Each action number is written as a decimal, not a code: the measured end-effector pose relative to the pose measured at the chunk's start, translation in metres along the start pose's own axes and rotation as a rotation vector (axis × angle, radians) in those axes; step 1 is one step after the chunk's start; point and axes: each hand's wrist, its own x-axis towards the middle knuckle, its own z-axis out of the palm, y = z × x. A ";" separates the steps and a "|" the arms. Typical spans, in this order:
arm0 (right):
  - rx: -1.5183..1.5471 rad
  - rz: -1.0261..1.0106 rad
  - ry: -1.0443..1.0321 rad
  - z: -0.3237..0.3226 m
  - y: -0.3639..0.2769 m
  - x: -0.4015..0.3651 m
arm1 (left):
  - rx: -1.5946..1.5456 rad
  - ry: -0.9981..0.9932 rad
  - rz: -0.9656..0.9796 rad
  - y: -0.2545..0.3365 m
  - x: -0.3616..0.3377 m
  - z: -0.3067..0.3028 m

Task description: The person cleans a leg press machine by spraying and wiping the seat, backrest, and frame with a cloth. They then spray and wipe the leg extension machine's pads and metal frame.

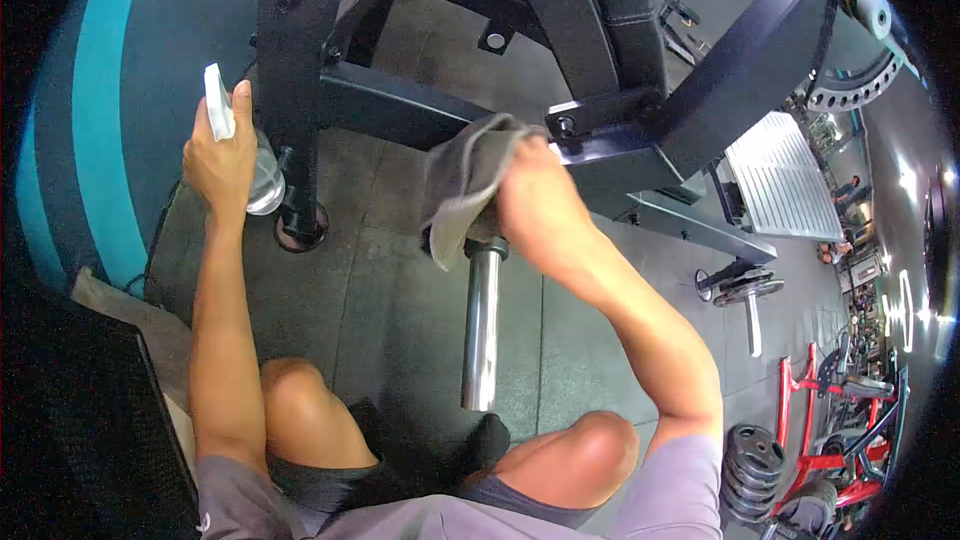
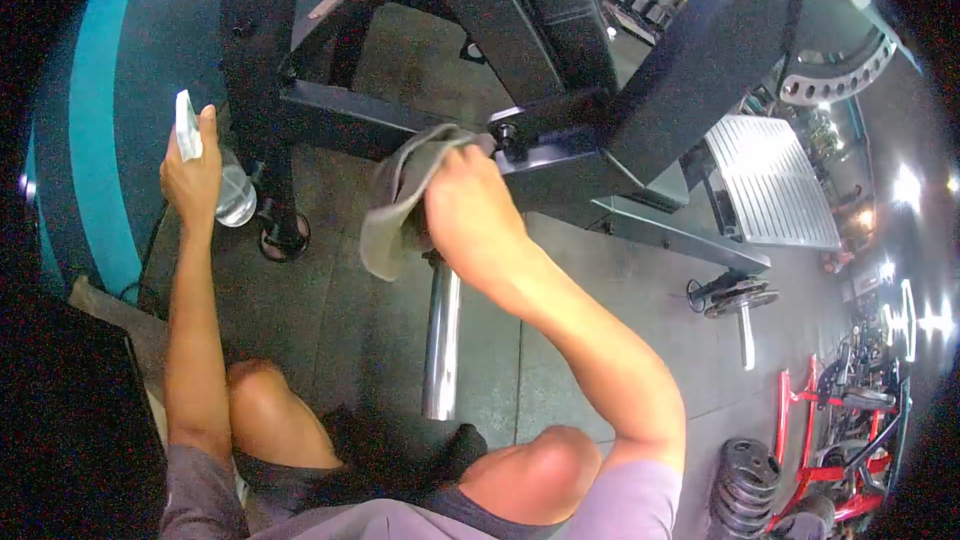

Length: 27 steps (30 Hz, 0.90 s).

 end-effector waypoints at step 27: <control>-0.359 -0.105 0.096 0.014 0.023 -0.051 | -0.651 -0.159 0.326 0.109 -0.053 -0.027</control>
